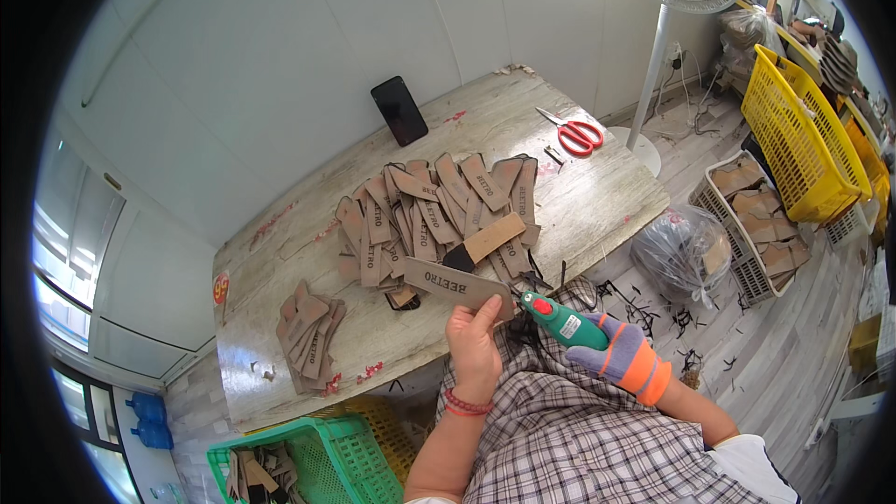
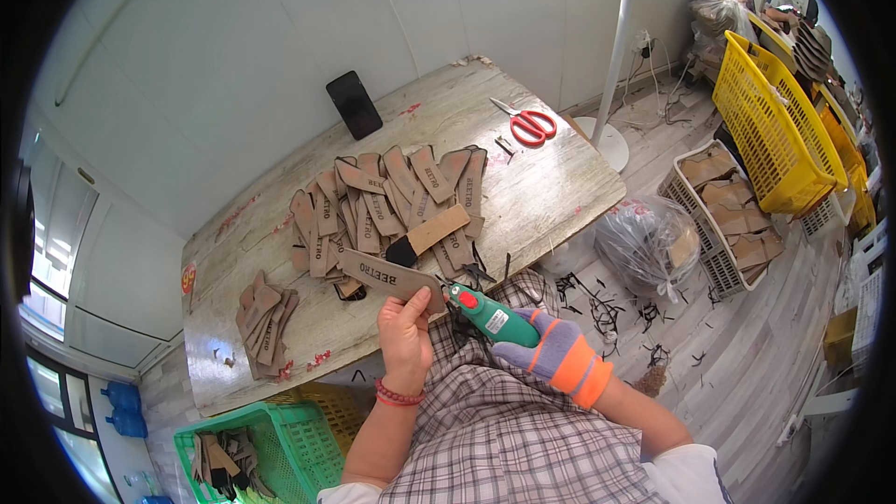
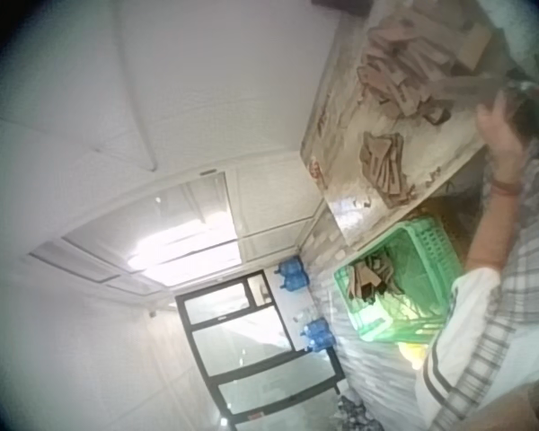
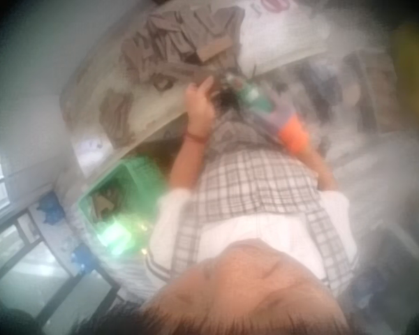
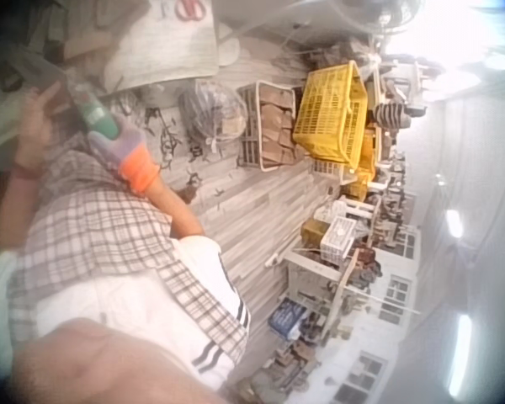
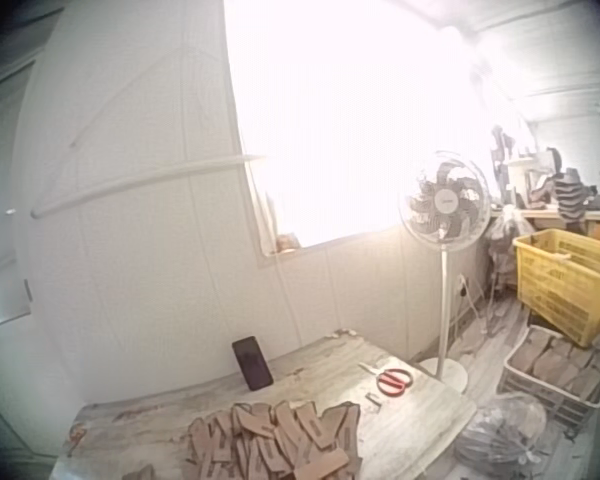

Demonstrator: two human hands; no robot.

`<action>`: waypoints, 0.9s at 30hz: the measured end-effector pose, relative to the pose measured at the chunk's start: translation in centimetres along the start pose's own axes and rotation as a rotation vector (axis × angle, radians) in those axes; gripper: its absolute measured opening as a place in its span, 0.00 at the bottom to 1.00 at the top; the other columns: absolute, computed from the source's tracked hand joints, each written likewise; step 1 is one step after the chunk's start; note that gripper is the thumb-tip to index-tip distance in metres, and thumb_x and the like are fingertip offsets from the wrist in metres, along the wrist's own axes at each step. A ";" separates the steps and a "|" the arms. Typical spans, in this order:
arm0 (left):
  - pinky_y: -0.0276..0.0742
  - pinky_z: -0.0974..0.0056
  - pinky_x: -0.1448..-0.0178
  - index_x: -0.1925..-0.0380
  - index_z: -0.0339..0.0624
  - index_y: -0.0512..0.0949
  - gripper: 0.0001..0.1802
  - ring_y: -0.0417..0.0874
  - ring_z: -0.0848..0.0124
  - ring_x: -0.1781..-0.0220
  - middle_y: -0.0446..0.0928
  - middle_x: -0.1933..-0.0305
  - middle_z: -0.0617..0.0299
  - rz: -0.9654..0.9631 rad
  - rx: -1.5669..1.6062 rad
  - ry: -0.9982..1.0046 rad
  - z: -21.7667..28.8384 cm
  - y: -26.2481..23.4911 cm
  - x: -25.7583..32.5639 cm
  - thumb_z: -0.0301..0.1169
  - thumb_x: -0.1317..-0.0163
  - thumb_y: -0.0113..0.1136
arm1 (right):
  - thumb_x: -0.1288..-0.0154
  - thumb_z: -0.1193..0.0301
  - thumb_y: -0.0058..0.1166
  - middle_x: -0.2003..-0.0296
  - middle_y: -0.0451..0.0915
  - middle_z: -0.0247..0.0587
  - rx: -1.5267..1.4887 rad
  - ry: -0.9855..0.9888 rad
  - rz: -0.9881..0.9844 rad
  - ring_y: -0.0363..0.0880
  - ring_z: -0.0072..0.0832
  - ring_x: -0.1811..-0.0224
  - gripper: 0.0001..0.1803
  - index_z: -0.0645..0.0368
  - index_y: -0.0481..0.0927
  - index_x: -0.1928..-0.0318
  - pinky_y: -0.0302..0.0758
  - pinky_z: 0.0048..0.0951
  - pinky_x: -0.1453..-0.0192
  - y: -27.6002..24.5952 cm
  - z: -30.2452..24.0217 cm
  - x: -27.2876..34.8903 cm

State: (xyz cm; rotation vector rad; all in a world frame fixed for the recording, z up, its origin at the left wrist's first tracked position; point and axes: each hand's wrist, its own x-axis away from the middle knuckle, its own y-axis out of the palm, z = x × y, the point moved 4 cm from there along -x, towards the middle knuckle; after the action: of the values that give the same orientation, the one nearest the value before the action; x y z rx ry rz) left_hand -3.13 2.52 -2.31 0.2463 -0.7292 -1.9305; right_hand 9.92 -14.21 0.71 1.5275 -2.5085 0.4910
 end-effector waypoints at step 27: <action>0.71 0.59 0.56 0.64 0.39 0.74 0.18 0.75 0.64 0.61 0.73 0.65 0.57 0.232 -1.228 0.691 5.8 -7.8 -6.6 0.38 0.46 0.69 | 0.43 0.63 0.68 0.70 0.82 0.32 -0.139 0.062 0.000 0.75 0.13 0.75 0.28 0.63 0.74 0.46 0.72 0.17 0.73 -0.7 2.5 -0.9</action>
State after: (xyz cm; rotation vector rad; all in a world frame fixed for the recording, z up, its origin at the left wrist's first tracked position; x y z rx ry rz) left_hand -8.61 12.91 -3.21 0.0304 0.8556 -1.5831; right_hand 11.08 -14.68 -1.78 1.4395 -2.4397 0.3501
